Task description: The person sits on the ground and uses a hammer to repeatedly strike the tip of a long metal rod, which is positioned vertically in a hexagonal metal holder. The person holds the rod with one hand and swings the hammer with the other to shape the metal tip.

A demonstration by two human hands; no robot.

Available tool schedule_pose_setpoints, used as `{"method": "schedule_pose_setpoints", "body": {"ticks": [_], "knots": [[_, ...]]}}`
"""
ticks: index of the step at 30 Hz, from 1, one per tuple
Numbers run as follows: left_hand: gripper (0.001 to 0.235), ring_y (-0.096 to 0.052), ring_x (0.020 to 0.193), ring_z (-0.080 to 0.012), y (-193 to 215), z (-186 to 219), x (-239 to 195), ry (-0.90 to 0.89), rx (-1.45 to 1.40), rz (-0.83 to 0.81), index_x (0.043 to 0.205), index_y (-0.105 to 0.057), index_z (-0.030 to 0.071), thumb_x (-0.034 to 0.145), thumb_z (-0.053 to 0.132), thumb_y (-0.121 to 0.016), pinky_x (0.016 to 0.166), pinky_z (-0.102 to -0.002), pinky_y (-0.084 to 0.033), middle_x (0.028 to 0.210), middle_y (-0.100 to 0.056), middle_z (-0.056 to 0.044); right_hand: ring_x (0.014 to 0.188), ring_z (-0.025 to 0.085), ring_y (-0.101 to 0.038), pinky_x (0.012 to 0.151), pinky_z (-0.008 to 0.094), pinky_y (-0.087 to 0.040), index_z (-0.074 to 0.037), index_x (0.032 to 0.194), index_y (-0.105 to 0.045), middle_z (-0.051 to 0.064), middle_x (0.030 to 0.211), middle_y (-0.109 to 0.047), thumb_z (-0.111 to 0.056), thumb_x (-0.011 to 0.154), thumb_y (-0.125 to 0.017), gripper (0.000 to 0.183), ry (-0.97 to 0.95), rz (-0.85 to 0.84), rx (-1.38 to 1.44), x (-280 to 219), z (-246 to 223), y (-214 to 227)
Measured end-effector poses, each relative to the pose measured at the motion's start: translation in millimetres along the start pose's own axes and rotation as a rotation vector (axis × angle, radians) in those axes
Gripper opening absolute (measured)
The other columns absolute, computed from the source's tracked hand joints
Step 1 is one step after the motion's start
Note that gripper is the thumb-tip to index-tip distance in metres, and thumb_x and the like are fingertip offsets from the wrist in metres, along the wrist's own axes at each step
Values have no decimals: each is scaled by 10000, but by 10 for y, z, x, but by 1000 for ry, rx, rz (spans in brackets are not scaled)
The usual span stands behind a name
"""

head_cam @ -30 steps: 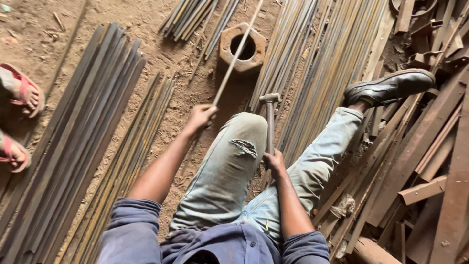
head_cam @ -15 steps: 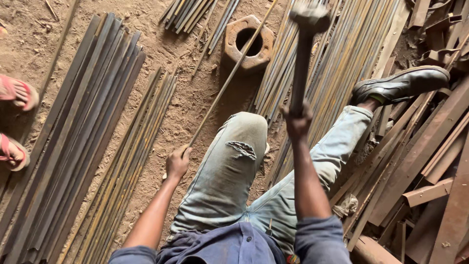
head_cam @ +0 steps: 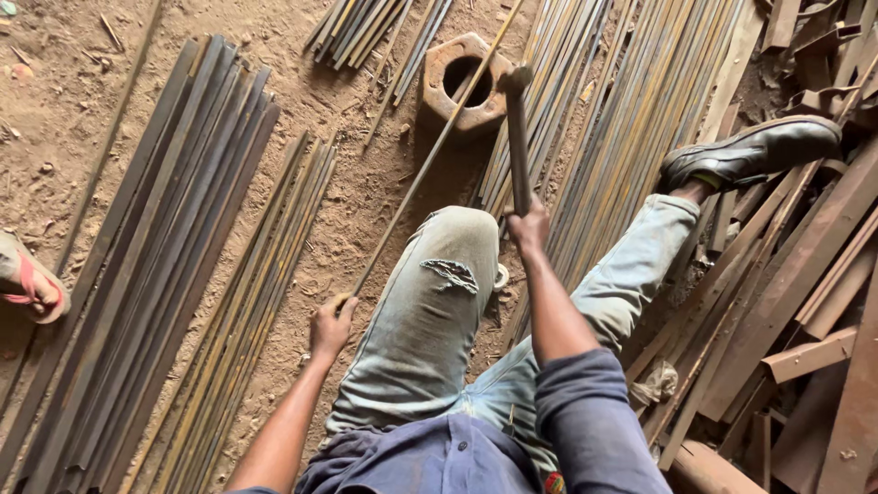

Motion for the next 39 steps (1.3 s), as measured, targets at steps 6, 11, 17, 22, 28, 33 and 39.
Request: {"method": "schedule_pose_setpoints", "body": {"ticks": [6,11,17,22,28,33,39], "knots": [[214,-608,615,-109,-141,1039,656,-406,-212,35,1012,-740,46,1009,251,-679,550,-285,-474,700,-671,-32,908,365,-720,803,507,-577,-113,1228,-643,183,1002,-734,-210,772,-782,487,145,-34,-462,167,332,-33],[195,-578,535,-130,97,2564,828,-150,-426,-448,1060,-660,12,972,186,-645,459,-300,-476,744,-627,-39,923,338,-750,794,483,-612,-105,1208,-634,173,1023,-732,-365,793,-792,515,-23,-148,-366,17,85,-119],[458,-722,793,-202,545,4206,-437,-389,-1146,-1014,1411,-494,-71,1057,212,-562,693,-320,-624,1014,-692,-161,845,261,-708,735,410,-557,-96,1197,-654,157,969,-742,-450,829,-814,535,46,-191,-303,-185,-103,-129],[754,-713,998,-195,685,4723,-1518,-397,-1357,-1323,1637,-248,-42,1002,117,-622,886,-330,-610,1433,-599,-253,850,270,-708,738,413,-556,-86,1200,-646,160,961,-739,-431,830,-801,529,65,-260,-232,-336,-425,-3],[398,-744,806,-191,346,4974,-1797,-479,-1622,-1593,1477,-366,-78,1204,158,-536,724,-297,-624,1362,-610,-307,856,282,-709,741,417,-554,-74,1203,-637,164,951,-736,-409,831,-786,522,62,-295,-214,-628,-622,245],[292,-751,969,-260,229,5066,-1813,-461,-1615,-1578,1346,-440,-23,1212,236,-434,728,-333,-621,1233,-638,-341,860,291,-710,744,420,-553,-64,1205,-630,167,943,-733,-391,833,-773,516,62,-307,-197,-697,-687,315],[264,-741,980,-272,217,5160,-1821,-592,-1636,-1596,1269,-481,15,1275,272,-423,756,-327,-618,1189,-683,-317,866,303,-711,747,424,-552,-52,1208,-621,170,933,-730,-369,834,-757,509,74,-310,-176,-698,-828,370]]}}
Point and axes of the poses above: each hand's wrist, its own x-axis towards the middle knuckle, its own y-axis out of the back of the hand, z = x × y, the point moved 4 cm from there along x, towards the middle knuckle
